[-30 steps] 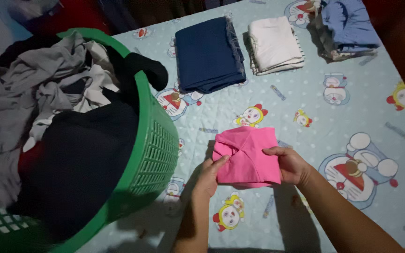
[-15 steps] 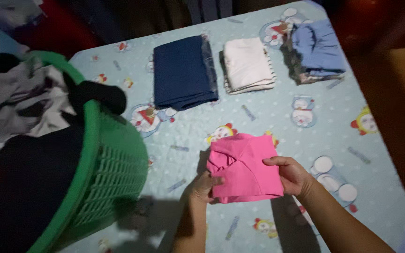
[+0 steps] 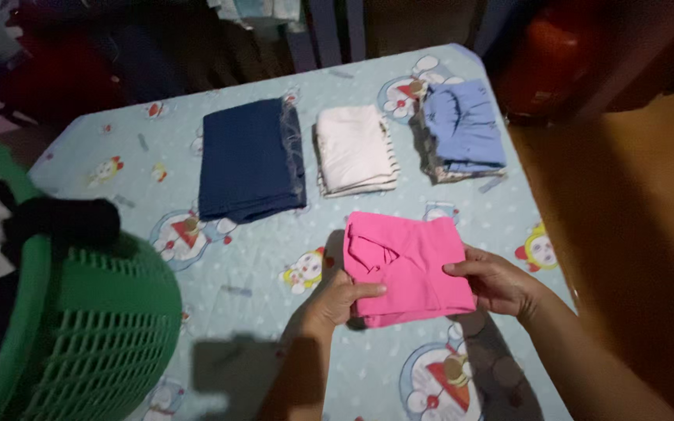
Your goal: The person removes a pink long-sleeved shirt from a green laundry basket, lays it on a table covered with a cartoon-patterned cloth, smooths the fabric by hand, folds the sleeves and sides inward, and places the folded garment onto a stack of other clothes.
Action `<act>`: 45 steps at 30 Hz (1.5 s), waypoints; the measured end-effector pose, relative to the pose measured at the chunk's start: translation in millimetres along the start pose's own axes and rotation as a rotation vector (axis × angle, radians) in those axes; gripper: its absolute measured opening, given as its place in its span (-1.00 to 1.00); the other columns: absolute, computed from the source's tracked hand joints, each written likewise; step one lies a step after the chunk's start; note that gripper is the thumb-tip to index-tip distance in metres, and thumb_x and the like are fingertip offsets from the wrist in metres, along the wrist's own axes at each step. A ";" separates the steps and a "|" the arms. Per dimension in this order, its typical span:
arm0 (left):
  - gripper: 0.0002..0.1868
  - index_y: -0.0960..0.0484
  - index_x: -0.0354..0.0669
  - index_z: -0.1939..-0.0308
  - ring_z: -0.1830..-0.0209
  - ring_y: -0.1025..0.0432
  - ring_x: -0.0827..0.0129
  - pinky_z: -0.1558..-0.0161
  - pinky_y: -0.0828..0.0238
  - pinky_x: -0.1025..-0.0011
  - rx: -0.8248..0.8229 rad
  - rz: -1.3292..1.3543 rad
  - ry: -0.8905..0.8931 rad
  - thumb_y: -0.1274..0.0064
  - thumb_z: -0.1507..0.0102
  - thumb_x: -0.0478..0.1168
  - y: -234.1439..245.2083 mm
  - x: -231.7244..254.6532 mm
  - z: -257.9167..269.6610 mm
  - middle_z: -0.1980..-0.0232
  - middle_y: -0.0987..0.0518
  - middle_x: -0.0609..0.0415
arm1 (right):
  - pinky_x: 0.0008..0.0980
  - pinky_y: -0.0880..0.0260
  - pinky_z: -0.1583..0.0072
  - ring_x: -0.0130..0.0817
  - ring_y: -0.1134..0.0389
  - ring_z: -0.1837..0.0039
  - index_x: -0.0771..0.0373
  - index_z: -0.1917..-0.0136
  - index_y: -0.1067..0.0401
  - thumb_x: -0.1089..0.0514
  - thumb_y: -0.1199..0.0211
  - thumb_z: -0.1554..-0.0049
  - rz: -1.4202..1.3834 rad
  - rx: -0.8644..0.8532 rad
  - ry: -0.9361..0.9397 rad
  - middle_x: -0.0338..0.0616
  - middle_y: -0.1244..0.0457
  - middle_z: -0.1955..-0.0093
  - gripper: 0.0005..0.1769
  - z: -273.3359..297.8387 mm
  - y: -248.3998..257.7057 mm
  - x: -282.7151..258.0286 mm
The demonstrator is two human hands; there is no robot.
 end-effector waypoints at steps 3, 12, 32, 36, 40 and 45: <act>-0.24 -0.42 -0.25 -0.36 -0.21 -0.50 0.27 -0.22 -0.50 0.26 -0.046 0.013 -0.092 -0.29 -0.07 -0.46 -12.4 3.8 -38.0 -0.22 -0.60 0.02 | -0.30 -0.55 -0.13 -0.37 -0.46 -0.14 0.19 -0.40 -0.31 0.31 -0.22 -0.09 0.048 0.091 0.084 -0.16 -0.38 -0.17 -0.42 -9.8 27.9 -24.6; -0.28 -0.45 -0.23 -0.31 -0.11 -0.55 0.28 -0.13 -0.56 0.20 -0.027 -0.024 -0.196 -0.28 -0.06 -0.48 -55.8 50.6 -145.4 -0.14 -0.61 0.05 | -0.31 -0.51 0.00 -0.44 -0.46 0.00 0.19 -0.36 -0.37 0.28 -0.22 -0.17 0.094 0.275 0.316 -0.24 -0.40 -0.10 -0.53 -64.7 107.3 -101.4; -0.47 -0.45 -0.31 -0.17 0.12 -0.55 0.26 0.16 -0.60 0.24 0.066 -0.173 -0.203 -0.14 -0.10 -0.43 -77.5 111.8 -312.0 0.03 -0.60 -0.05 | -0.15 -0.52 -0.01 -0.45 -0.41 0.11 0.09 -0.36 -0.34 0.15 -0.17 -0.24 0.026 0.421 0.343 -0.23 -0.37 0.03 -0.59 -129.6 179.7 -211.2; -0.43 -0.44 -0.37 -0.23 0.00 -0.57 0.23 0.00 -0.60 0.30 0.067 -0.248 -0.136 -0.15 -0.12 -0.45 -64.6 102.7 -324.5 -0.07 -0.61 -0.10 | -0.04 -0.56 -0.02 -0.49 -0.30 0.18 0.13 -0.29 -0.35 0.14 -0.20 -0.24 0.040 0.374 0.289 -0.33 -0.28 0.12 -0.65 -142.6 194.9 -205.6; -0.42 -0.41 -0.36 -0.27 -0.09 -0.55 0.21 -0.11 -0.57 0.30 0.088 -0.173 -0.171 -0.12 -0.15 -0.48 -52.0 100.3 -322.1 -0.15 -0.59 -0.13 | -0.22 -0.51 -0.01 -0.50 -0.15 0.22 0.07 -0.34 -0.44 0.17 -0.23 -0.25 0.058 0.367 0.315 -0.34 -0.24 0.14 -0.62 -154.9 216.4 -198.5; -0.42 -0.43 -0.28 -0.30 -0.08 -0.53 0.24 -0.12 -0.51 0.30 0.156 -0.182 -0.192 -0.07 -0.17 -0.48 -52.4 102.6 -315.5 -0.15 -0.59 -0.10 | -0.39 -0.53 -0.04 -0.44 -0.40 0.05 0.12 -0.36 -0.38 0.31 -0.19 -0.18 -0.064 0.459 0.344 -0.19 -0.38 0.03 -0.53 -147.7 218.8 -194.8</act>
Point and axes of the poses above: each hand's wrist, its own z-axis away from the middle knuckle, its own y-axis out of the back of the hand, x = y × z, the point moved 5 cm from there along -z, towards the middle knuckle
